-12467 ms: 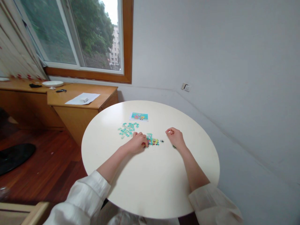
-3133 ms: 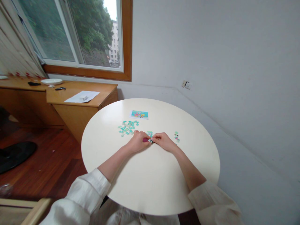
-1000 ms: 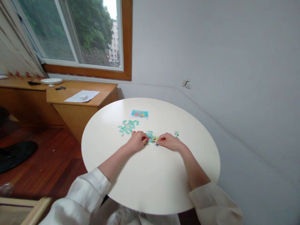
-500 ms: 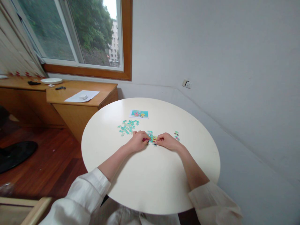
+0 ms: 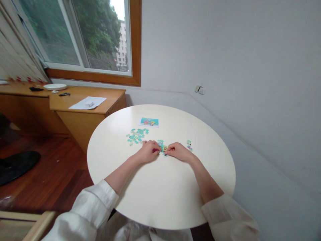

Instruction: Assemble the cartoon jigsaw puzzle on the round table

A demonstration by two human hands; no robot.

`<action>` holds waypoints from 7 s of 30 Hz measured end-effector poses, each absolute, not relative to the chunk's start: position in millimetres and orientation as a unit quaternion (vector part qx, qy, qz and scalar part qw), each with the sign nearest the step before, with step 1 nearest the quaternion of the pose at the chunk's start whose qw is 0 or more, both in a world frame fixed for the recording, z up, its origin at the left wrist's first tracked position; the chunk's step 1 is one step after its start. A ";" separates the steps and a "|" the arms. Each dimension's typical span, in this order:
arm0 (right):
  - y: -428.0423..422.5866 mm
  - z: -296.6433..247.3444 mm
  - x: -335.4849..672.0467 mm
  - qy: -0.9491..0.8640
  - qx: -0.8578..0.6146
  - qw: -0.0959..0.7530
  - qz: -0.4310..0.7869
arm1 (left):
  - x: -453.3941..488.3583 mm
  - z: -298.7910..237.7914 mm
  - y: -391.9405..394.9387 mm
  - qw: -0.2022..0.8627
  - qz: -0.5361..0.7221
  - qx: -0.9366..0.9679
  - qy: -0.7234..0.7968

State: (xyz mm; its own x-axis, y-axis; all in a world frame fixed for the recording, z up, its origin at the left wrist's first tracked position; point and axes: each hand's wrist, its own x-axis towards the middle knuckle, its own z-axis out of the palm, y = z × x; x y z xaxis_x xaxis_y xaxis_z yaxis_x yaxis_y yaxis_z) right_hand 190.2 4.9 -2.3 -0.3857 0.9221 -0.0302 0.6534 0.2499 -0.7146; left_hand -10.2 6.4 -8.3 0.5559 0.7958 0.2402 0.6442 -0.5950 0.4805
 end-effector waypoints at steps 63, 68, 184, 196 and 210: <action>2.8 -6.1 182.5 -0.755 -0.492 0.240 0.360 | -11.1 0.3 2.6 0.159 0.152 0.909 0.355; 1.2 -4.3 182.2 -0.755 -0.491 0.240 0.362 | -10.9 0.1 2.3 0.171 0.161 0.903 0.360; 12.6 -4.1 193.4 -0.676 -0.571 0.418 0.205 | -10.3 1.3 0.5 0.145 0.231 0.865 0.421; 14.8 -0.7 202.1 -0.663 -0.599 0.414 0.172 | -12.7 -2.4 0.0 0.170 0.087 0.901 0.390; 20.4 -2.2 240.3 -0.635 -0.763 0.112 0.053 | -12.4 -16.4 19.3 0.165 0.291 0.835 0.436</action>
State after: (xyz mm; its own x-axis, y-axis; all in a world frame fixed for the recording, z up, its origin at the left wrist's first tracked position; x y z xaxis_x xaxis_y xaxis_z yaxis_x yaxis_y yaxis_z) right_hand 240.3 20.4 -2.2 0.1880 0.9802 0.0614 0.9566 -0.1686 -0.2376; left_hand -12.4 19.3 -16.4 0.4498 0.8246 0.3430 0.6323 -0.5653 0.5298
